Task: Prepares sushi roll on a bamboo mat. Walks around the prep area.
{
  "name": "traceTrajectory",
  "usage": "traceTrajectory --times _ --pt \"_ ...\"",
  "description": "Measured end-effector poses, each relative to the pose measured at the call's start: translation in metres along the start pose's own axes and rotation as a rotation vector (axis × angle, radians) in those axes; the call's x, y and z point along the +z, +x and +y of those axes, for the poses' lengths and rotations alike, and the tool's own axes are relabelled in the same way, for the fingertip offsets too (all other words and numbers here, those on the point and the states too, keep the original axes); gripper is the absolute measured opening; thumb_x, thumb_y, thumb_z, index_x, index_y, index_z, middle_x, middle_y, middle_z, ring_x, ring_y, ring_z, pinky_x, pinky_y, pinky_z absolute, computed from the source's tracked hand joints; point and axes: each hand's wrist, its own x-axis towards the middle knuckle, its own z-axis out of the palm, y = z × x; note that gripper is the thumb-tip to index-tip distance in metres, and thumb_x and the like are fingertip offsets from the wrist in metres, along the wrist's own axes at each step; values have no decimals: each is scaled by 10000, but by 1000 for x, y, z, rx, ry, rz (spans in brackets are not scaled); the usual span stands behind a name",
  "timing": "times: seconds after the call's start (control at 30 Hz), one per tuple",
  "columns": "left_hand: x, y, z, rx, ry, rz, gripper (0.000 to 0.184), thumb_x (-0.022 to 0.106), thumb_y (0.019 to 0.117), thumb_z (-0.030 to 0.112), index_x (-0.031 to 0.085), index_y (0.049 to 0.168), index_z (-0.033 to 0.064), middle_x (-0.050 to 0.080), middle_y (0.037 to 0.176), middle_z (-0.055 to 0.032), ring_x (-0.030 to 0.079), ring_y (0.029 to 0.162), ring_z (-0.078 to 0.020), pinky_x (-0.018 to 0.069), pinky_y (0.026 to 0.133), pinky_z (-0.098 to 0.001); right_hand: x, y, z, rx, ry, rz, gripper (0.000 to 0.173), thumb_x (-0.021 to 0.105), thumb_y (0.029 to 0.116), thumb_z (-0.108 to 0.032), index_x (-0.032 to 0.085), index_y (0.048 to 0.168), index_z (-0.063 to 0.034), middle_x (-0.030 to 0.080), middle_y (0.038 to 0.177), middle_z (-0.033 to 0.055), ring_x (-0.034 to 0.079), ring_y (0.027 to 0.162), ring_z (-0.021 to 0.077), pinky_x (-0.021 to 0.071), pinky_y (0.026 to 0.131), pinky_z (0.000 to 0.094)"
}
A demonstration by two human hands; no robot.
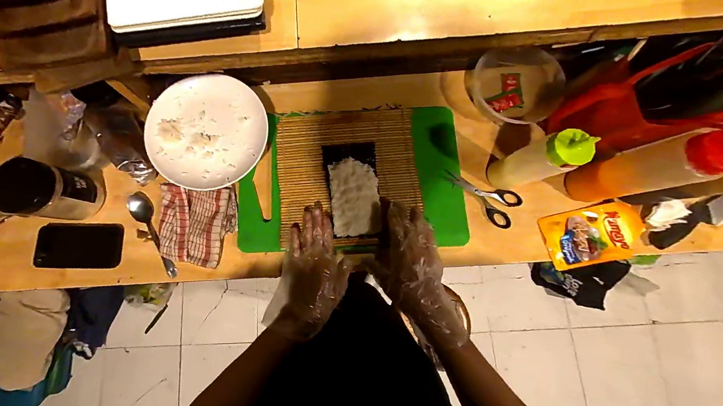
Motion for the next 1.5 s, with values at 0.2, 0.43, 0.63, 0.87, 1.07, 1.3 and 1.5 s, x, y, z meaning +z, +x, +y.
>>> traceTrajectory --times 0.2,0.43,0.63,0.87,1.07,1.3,1.5 --pt "0 3 11 10 8 -19 794 358 1036 533 338 1553 -69 269 1644 -261 220 1554 -368 150 1261 -579 12 5 2 -10 -55 -45 1010 697 847 -607 334 1580 -14 307 1660 181 235 1555 366 239 1223 612" --pt "2 8 17 -9 45 -13 799 300 1041 530 328 1550 -84 249 1643 -282 218 1552 -385 157 1253 -594 15 5 3 -31 -25 -25 972 602 872 -704 392 1555 -46 327 1650 170 221 1559 354 213 1231 621" --pt "-4 14 22 -10 139 -46 795 285 1042 528 347 1540 -88 277 1642 -257 224 1552 -378 149 1253 -597 16 6 1 -43 -43 -38 975 547 889 -727 382 1560 -38 321 1655 159 233 1558 334 221 1223 624" --pt "-18 25 27 -29 192 -192 808 337 1035 550 333 1555 -68 266 1657 -223 192 1567 -335 129 1265 -566 15 5 2 -46 -13 -46 962 593 892 -680 366 1569 -36 310 1662 153 246 1553 331 240 1219 617" --pt "-19 26 16 25 42 -130 804 309 1042 563 344 1557 -54 253 1661 -228 165 1572 -341 116 1268 -573 16 2 6 -88 15 -6 970 551 913 -703 367 1564 -8 320 1654 176 239 1557 342 217 1236 615" --pt "-17 35 30 -27 211 -190 848 388 1018 585 326 1558 -66 253 1668 -199 176 1573 -320 130 1269 -551 16 2 6 -82 6 -27 935 505 951 -678 354 1568 8 304 1663 170 228 1561 337 202 1247 601" --pt "-27 39 30 -25 158 -225 836 373 1013 597 353 1559 -36 244 1675 -186 149 1578 -322 101 1273 -556 17 3 6 -86 3 8 910 523 942 -668 395 1548 0 346 1642 179 270 1548 328 238 1235 592"
